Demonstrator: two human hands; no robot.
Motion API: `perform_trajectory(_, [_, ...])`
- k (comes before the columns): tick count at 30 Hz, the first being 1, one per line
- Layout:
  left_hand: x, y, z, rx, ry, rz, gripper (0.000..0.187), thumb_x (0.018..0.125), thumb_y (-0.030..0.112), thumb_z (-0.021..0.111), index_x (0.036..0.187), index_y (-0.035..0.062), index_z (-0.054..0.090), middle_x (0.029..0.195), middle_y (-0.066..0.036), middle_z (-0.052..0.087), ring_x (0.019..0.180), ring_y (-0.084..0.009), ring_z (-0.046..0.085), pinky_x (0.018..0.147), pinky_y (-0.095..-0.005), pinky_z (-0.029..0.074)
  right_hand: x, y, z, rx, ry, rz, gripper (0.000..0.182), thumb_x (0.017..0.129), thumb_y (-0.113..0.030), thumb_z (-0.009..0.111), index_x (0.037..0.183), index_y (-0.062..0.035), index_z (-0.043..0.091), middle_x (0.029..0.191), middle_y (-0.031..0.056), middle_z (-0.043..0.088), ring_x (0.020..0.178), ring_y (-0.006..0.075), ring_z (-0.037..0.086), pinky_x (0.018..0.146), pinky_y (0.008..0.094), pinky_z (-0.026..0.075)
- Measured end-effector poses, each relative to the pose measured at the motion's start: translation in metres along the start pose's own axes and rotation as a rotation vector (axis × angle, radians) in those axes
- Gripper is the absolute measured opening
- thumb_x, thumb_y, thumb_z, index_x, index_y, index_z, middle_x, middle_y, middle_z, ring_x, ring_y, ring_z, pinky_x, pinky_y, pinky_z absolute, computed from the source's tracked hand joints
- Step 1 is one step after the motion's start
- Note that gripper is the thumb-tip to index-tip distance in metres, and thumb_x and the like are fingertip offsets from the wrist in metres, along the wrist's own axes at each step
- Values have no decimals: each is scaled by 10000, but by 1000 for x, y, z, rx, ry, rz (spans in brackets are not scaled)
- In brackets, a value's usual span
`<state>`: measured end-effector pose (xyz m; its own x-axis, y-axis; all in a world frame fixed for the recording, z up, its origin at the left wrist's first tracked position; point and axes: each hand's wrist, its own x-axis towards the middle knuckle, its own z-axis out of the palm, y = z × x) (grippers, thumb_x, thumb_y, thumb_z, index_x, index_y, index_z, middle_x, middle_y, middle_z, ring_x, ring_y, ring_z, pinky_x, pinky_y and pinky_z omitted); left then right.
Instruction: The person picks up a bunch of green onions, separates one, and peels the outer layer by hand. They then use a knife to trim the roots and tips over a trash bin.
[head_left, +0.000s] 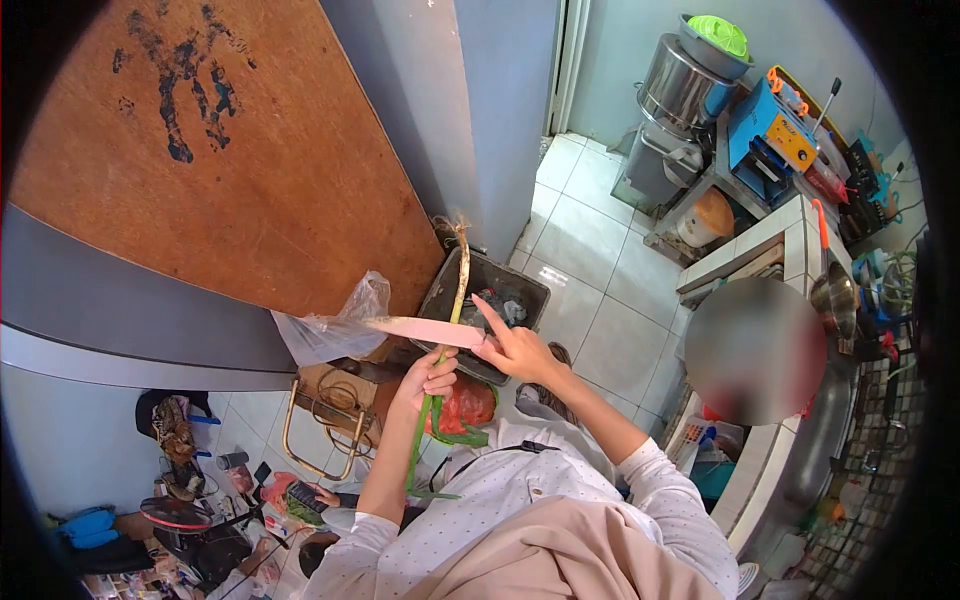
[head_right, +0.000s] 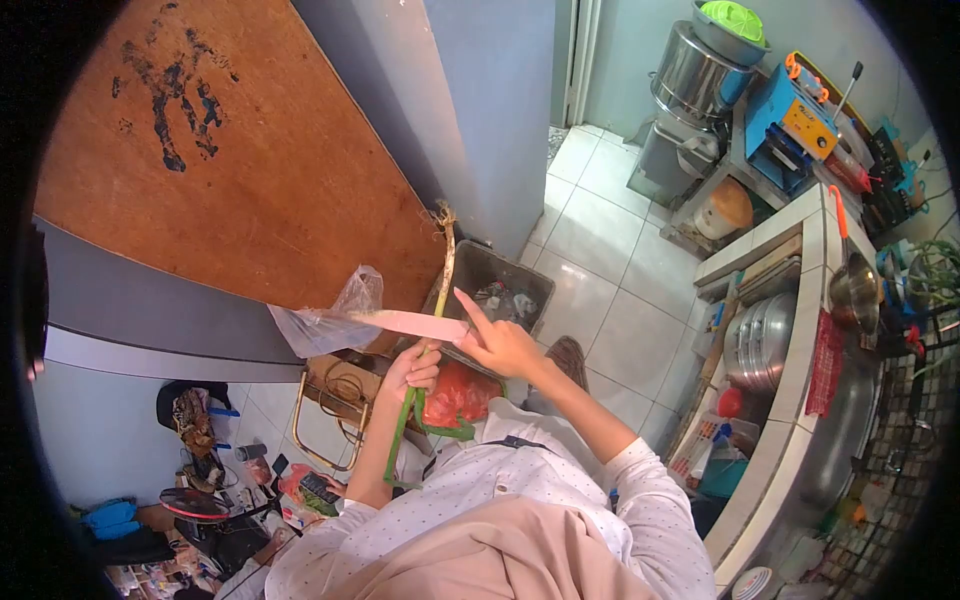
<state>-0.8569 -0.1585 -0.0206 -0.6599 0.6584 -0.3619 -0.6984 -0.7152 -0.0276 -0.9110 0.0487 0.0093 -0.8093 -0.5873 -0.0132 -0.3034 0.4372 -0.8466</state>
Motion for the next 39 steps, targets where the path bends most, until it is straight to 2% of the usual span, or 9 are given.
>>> perform_trajectory(1, [0, 0, 1, 0, 1, 0, 294, 938, 356, 311, 831, 98, 404, 459, 38, 258, 335, -42, 254, 290, -164, 232, -1, -2, -1, -157, -12, -37, 677, 852, -402, 447, 1379, -141, 112, 581, 188, 552, 532, 359, 552, 533, 429, 428])
perform_trajectory(6, [-1, -3, 8, 191, 56, -7, 303, 932, 380, 318, 807, 114, 393, 432, 54, 248, 299, -33, 229, 265, -159, 185, 4, 0, -11, -68, 105, 48, 646, 847, -372, 449, 1378, -168, 144, 611, 155, 584, 527, 360, 552, 540, 447, 443])
perform_trajectory(12, [-2, -9, 16, 320, 140, 1, 315, 928, 395, 322, 797, 118, 392, 429, 65, 242, 290, -27, 217, 263, -159, 169, -6, -1, -12, -192, 32, -5, 612, 848, -356, 447, 1372, -190, 178, 623, 139, 597, 525, 348, 562, 541, 429, 458])
perform_trajectory(15, [0, -12, 21, 356, 155, 1, 310, 930, 390, 324, 797, 119, 396, 429, 69, 244, 288, -24, 215, 262, -161, 164, 0, 9, -12, -42, 141, 16, 606, 849, -350, 448, 1371, -193, 183, 621, 143, 595, 515, 345, 561, 539, 430, 464])
perform_trajectory(21, [0, -17, 28, 442, 240, 34, 309, 931, 383, 331, 790, 118, 401, 428, 73, 244, 290, -19, 213, 265, -163, 152, -14, -3, -6, -228, -5, -87, 601, 842, -344, 461, 1365, -188, 209, 632, 146, 600, 528, 339, 569, 549, 431, 475])
perform_trajectory(27, [-2, -20, 38, 577, 269, 82, 322, 928, 383, 348, 772, 109, 414, 442, 71, 251, 300, -20, 207, 276, -171, 143, -7, 7, -8, 28, 227, 61, 604, 853, -359, 449, 1370, -179, 194, 602, 165, 582, 524, 353, 564, 545, 433, 463])
perform_trajectory(30, [-2, -21, 38, 658, 294, 119, 324, 930, 382, 347, 779, 104, 416, 449, 68, 250, 306, -23, 205, 284, -174, 141, -19, -5, -11, -142, -31, 34, 605, 845, -314, 455, 1370, -170, 191, 646, 162, 592, 570, 345, 579, 562, 426, 455])
perform_trajectory(33, [-4, -21, 39, 742, 323, 130, 327, 931, 381, 345, 777, 100, 414, 453, 68, 239, 311, -27, 200, 292, -180, 145, -10, 7, -15, 21, 158, 92, 611, 848, -299, 453, 1374, -171, 172, 661, 160, 592, 586, 335, 584, 568, 417, 450])
perform_trajectory(39, [-3, -21, 39, 925, 321, 231, 319, 934, 353, 354, 878, 60, 464, 532, 29, 366, 359, -42, 313, 318, -174, 240, -18, -12, -15, 110, 91, 99, 644, 850, -312, 457, 1385, -184, 122, 601, 155, 556, 544, 332, 560, 573, 406, 431])
